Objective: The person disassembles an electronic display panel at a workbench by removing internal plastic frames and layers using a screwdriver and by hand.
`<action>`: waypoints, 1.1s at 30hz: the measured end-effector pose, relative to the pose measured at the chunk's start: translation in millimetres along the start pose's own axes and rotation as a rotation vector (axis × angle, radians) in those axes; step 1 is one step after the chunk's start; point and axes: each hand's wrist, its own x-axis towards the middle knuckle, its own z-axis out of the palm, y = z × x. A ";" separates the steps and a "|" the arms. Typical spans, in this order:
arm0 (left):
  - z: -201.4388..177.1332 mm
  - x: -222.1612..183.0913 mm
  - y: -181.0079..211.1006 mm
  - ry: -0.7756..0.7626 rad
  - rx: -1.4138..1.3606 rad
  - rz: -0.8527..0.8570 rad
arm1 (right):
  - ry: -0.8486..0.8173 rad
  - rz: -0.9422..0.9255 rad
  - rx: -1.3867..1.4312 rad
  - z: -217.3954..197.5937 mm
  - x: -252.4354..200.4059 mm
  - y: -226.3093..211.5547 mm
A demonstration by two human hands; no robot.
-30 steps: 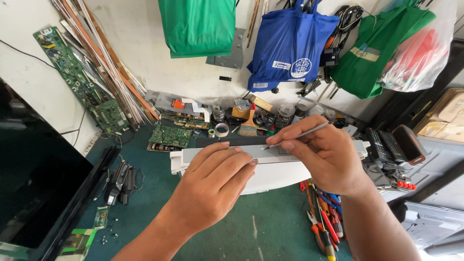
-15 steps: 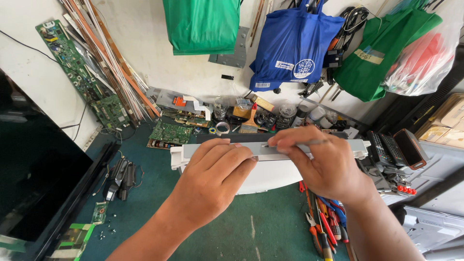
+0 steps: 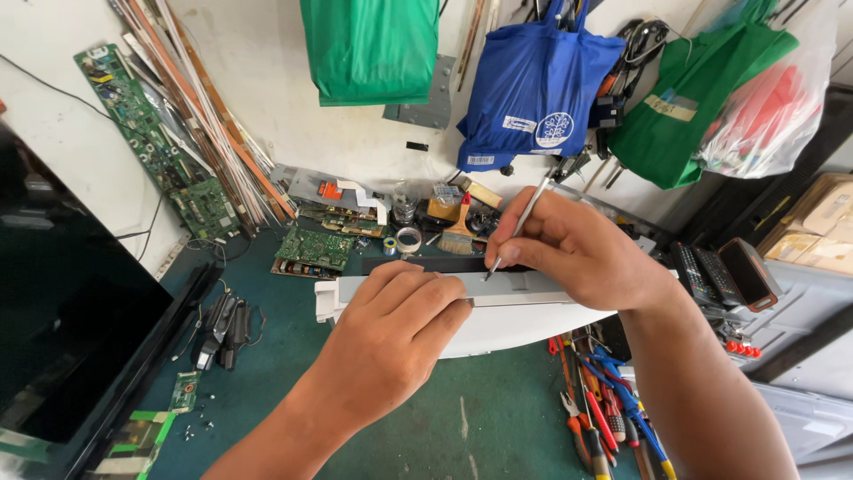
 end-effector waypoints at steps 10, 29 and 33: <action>-2.5 2.2 -0.8 0.013 -0.027 -0.007 | 0.081 -0.459 -0.446 9.3 -10.3 -4.0; -26.9 -12.5 -5.6 0.172 -0.086 -0.184 | -0.196 0.021 0.058 -29.7 40.5 22.4; -22.1 -64.0 -22.1 0.315 -0.485 -0.761 | -0.151 0.078 0.080 -35.6 44.1 32.8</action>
